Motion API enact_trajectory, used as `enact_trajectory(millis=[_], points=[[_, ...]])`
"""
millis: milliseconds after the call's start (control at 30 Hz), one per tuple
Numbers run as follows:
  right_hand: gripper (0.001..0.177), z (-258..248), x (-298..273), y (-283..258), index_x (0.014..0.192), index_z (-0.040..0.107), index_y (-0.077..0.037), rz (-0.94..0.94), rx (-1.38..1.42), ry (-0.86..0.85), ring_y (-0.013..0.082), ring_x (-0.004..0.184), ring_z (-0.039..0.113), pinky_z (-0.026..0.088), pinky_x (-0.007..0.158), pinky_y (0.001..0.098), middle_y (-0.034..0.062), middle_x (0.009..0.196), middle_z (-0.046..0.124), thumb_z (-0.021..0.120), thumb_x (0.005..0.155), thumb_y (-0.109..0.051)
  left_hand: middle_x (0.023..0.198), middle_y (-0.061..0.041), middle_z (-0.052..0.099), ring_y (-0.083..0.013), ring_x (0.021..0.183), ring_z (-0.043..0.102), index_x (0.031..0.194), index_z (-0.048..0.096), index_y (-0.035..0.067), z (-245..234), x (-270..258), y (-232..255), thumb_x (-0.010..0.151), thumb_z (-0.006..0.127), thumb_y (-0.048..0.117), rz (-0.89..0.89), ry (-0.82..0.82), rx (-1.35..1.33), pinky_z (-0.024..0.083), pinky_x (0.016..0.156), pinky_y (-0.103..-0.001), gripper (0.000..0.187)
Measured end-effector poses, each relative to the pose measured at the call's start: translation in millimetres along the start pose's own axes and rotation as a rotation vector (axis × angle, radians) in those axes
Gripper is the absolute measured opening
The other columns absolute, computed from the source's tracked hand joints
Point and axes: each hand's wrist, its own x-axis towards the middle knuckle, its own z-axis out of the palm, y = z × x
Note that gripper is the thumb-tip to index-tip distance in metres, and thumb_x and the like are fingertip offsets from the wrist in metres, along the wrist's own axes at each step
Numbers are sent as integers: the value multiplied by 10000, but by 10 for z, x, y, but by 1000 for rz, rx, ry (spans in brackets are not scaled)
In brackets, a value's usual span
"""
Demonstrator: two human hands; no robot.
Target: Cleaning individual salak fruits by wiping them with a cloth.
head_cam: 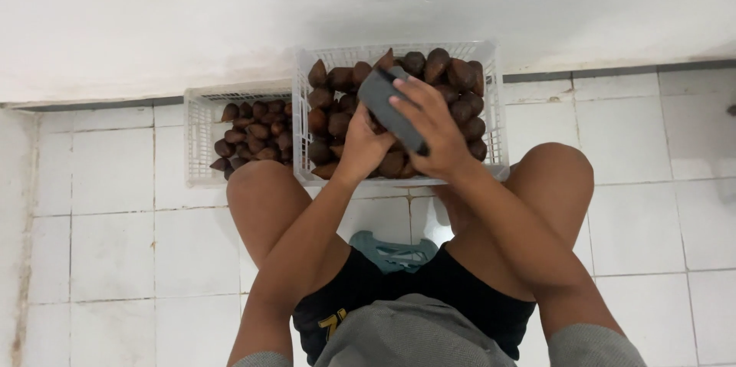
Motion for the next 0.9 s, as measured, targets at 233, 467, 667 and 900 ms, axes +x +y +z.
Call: enact_trajectory(millis=[233, 467, 667, 900], points=[[416, 114, -100, 327, 1309, 681, -60, 892, 495, 129, 203, 1078, 653, 529, 966, 406, 131, 1139, 724, 719, 1000, -335, 1161, -173, 651, -356, 1190, 624, 1154, 497, 69, -26, -79, 246, 921, 758, -14, 208, 9, 328, 468, 1067, -586, 360], [651, -159, -50, 396, 1336, 588, -10, 1247, 711, 429, 391, 1172, 649, 534, 953, 574, 251, 1268, 641, 833, 911, -439, 1259, -156, 665, -266, 1217, 624, 1294, 591, 53, -182, 12, 385, 943, 799, 73, 101, 61, 102, 502, 1076, -485, 409], [473, -73, -27, 116, 1443, 540, 39, 124, 86, 140, 398, 1377, 498, 382, 1149, 549, 244, 1473, 535, 585, 1069, -248, 1197, -154, 637, -244, 1146, 611, 1220, 597, 8, -133, -12, 280, 884, 836, 50, 98, 96, 121, 514, 1017, -487, 414], [375, 118, -81, 184, 1073, 734, -59, 1129, 623, 176, 202, 893, 659, 537, 782, 399, 34, 948, 680, 817, 925, -394, 1029, -109, 635, -328, 1018, 655, 1159, 681, 50, -24, -92, 270, 874, 749, -126, 596, 3, 680, 537, 962, -451, 342]])
